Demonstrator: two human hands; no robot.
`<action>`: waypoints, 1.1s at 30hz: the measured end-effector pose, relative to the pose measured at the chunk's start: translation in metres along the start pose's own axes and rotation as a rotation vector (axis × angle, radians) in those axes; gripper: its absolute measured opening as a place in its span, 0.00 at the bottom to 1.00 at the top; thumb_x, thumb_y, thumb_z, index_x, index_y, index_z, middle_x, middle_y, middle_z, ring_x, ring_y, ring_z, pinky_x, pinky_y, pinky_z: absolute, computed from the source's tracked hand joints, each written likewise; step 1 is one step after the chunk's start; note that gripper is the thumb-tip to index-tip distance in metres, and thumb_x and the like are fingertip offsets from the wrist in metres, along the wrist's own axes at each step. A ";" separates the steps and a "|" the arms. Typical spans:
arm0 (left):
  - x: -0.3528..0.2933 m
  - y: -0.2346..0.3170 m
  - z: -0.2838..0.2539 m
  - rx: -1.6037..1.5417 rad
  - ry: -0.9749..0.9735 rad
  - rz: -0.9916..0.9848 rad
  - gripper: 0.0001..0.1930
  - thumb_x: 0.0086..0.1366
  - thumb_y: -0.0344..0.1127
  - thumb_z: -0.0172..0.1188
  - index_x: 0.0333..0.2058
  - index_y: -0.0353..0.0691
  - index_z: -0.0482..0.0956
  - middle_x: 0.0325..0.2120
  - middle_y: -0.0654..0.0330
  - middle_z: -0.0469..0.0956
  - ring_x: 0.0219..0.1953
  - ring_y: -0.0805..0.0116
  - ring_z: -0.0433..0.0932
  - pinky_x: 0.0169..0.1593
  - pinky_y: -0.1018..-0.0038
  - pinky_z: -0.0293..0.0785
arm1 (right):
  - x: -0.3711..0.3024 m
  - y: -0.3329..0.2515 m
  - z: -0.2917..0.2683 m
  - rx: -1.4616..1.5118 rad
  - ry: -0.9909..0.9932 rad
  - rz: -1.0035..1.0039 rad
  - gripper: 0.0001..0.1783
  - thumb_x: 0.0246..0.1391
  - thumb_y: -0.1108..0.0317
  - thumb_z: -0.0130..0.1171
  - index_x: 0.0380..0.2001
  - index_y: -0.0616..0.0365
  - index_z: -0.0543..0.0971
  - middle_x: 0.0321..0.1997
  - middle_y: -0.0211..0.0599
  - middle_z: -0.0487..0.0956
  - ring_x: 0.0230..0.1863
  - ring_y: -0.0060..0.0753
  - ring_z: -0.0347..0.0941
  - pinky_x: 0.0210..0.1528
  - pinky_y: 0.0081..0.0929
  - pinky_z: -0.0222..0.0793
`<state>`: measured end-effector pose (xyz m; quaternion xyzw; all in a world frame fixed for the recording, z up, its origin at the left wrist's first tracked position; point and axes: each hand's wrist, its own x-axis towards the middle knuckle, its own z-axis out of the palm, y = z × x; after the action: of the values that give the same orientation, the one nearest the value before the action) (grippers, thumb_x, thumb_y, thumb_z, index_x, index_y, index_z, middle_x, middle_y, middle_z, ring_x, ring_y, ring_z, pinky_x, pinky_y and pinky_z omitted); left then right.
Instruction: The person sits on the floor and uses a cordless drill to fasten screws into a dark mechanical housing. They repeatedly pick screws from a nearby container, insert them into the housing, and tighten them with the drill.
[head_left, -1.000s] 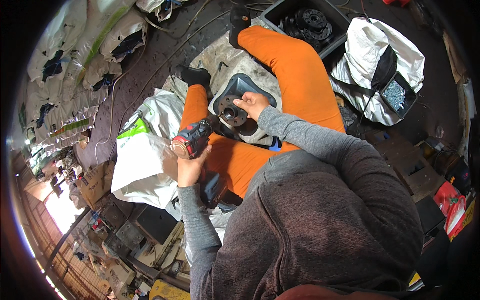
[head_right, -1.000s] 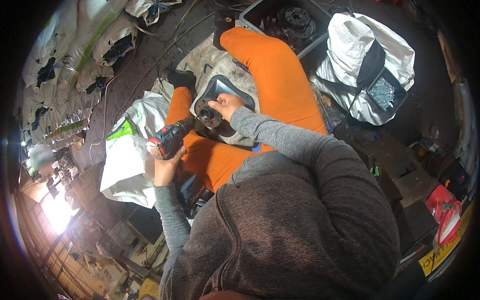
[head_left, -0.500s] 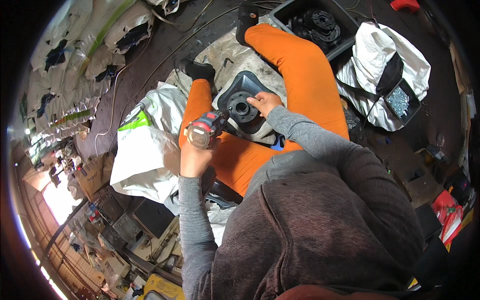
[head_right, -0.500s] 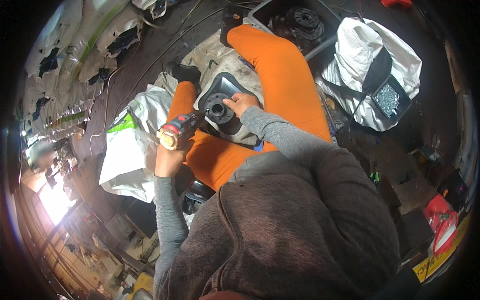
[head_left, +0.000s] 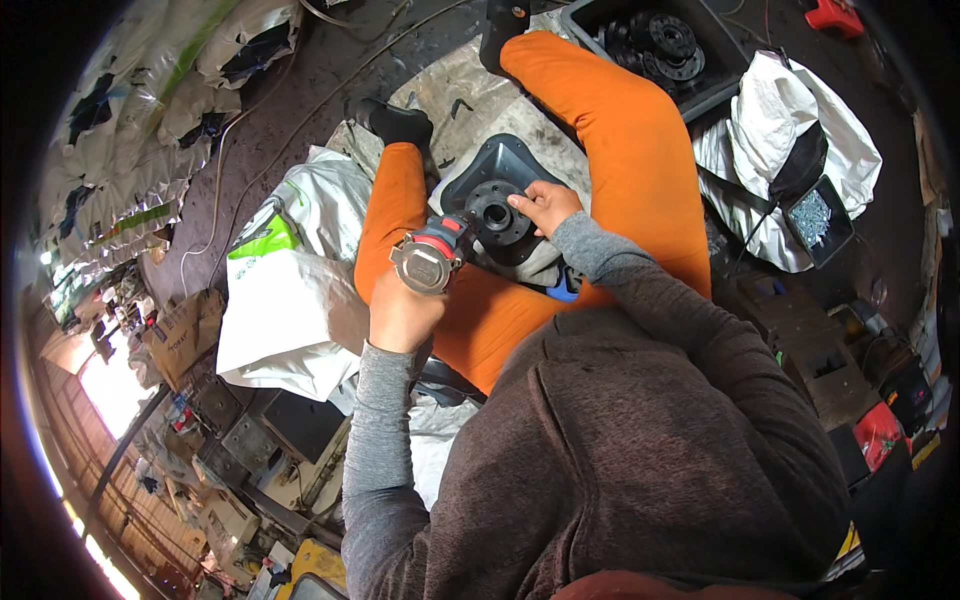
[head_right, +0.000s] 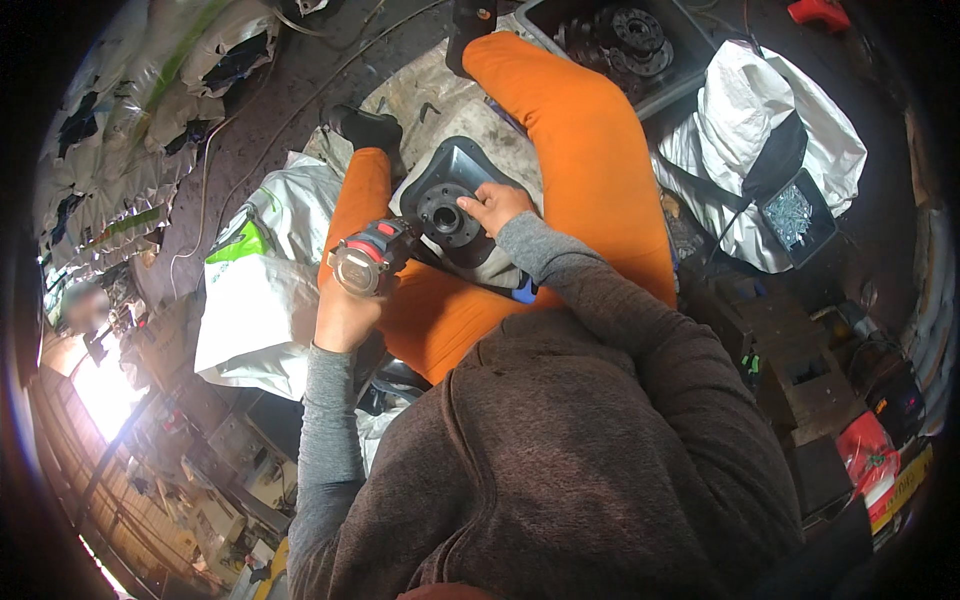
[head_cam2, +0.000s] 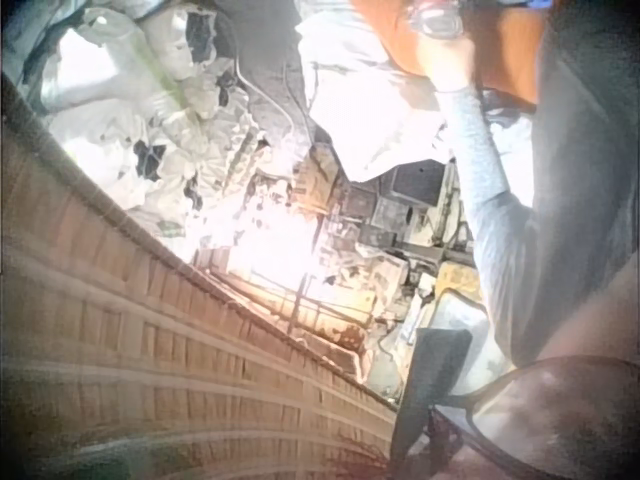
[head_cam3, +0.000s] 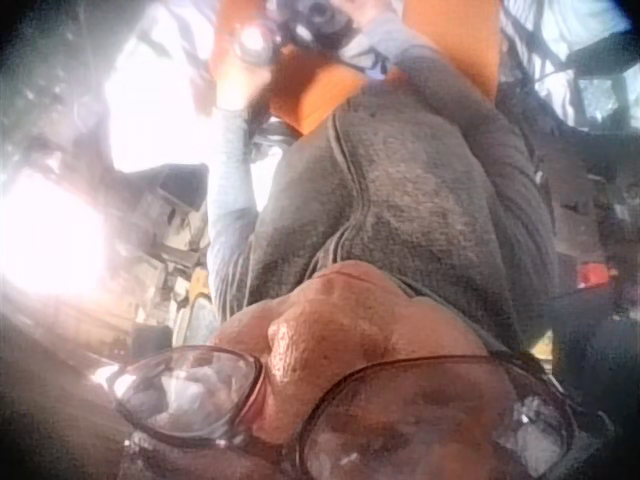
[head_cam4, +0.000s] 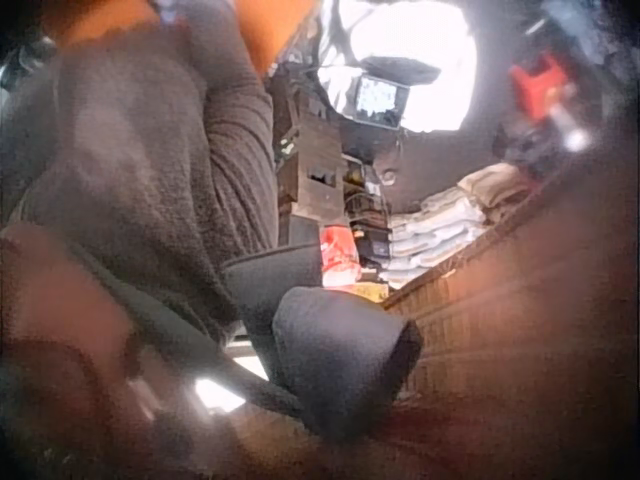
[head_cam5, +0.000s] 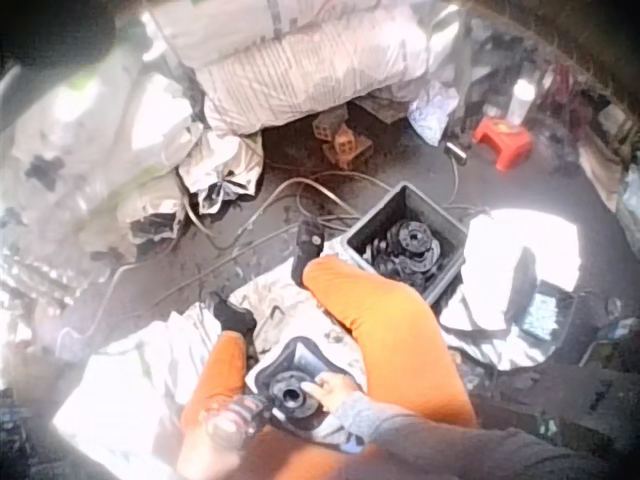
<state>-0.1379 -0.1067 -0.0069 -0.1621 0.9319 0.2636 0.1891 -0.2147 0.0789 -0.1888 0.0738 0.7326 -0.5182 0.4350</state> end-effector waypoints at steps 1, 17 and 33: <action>0.002 -0.003 0.002 0.002 -0.022 0.000 0.14 0.53 0.35 0.64 0.39 0.40 0.78 0.32 0.49 0.81 0.37 0.48 0.80 0.39 0.61 0.76 | 0.000 0.002 0.000 -0.017 0.001 -0.017 0.23 0.53 0.50 0.65 0.32 0.63 0.78 0.19 0.29 0.72 0.20 0.18 0.70 0.21 0.22 0.74; -0.084 0.017 -0.008 -0.460 0.168 0.030 0.20 0.53 0.23 0.65 0.47 0.33 0.76 0.41 0.58 0.80 0.43 0.67 0.79 0.49 0.71 0.74 | 0.007 0.014 -0.018 0.320 0.018 0.002 0.27 0.55 0.50 0.62 0.50 0.59 0.75 0.44 0.40 0.79 0.40 0.30 0.78 0.35 0.33 0.79; -0.118 0.023 0.010 -0.239 0.108 0.245 0.14 0.52 0.34 0.69 0.39 0.40 0.80 0.35 0.57 0.81 0.36 0.58 0.81 0.40 0.66 0.76 | -0.081 -0.018 -0.024 1.151 -0.634 0.163 0.23 0.64 0.75 0.41 0.63 0.59 0.64 0.60 0.43 0.72 0.62 0.40 0.68 0.59 0.36 0.71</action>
<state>-0.0414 -0.0591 0.0468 -0.0828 0.9155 0.3846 0.0845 -0.1887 0.1181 -0.1167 0.1934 0.1673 -0.7890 0.5587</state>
